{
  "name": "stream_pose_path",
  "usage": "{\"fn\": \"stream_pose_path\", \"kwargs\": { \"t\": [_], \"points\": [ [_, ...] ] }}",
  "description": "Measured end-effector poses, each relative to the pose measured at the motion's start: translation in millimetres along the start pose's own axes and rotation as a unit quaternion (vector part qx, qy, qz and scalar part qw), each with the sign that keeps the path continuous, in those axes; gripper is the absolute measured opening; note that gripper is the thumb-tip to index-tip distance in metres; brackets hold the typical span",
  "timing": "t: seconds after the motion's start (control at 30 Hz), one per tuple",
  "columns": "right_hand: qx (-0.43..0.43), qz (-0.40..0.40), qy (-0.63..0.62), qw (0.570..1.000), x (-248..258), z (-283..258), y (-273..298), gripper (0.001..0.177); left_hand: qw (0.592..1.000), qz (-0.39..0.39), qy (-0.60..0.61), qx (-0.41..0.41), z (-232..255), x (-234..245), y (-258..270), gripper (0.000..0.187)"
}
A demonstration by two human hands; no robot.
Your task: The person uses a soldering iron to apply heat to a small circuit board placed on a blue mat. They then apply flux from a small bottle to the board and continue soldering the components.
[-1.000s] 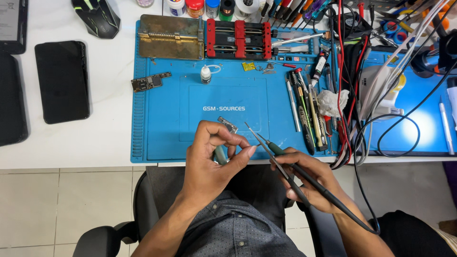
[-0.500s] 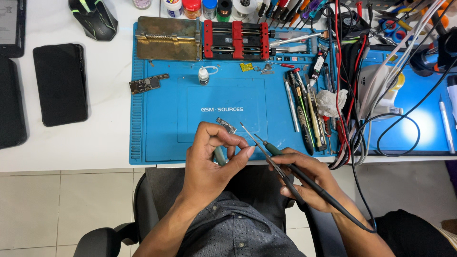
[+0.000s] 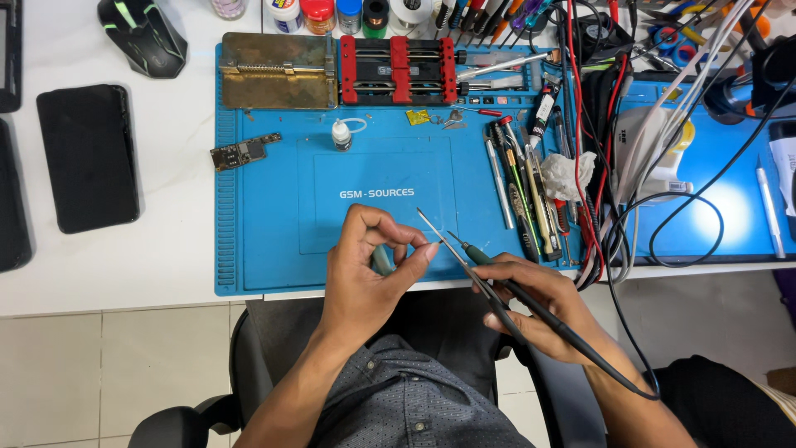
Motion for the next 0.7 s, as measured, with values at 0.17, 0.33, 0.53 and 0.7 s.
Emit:
{"fn": "stream_pose_path", "kwargs": {
  "t": [0.17, 0.33, 0.53, 0.7],
  "points": [
    [-0.016, -0.003, 0.029, 0.999, 4.1, -3.0, -2.0, 0.048, 1.0, -0.005, -0.009, 0.007, -4.7, -2.5, -5.5, 0.037],
    [-0.035, 0.001, 0.061, 0.998, 4.5, -0.4, 0.3, 0.047, 1.0, -0.014, -0.015, 0.022, -9.4, -4.5, -9.2, 0.036],
    [-0.046, 0.005, 0.078, 0.996, 2.5, 1.9, -0.9, 0.046, 0.999, -0.013, -0.026, 0.033, -15.5, -3.6, -11.9, 0.037],
    [-0.071, 0.007, 0.098, 0.993, 2.2, 2.5, -2.0, 0.047, 0.998, -0.011, -0.049, 0.043, -15.1, -2.9, -12.7, 0.036]
  ]
}}
Point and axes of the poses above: each hand's wrist, its own y-axis away from the middle knuckle, its own x-axis out of the back of the hand, z = x × y, the point moved 2 cm from there along -y, towards the middle knuckle, and after that the axes turned 12 degrees about x, right-handed, at the moved point
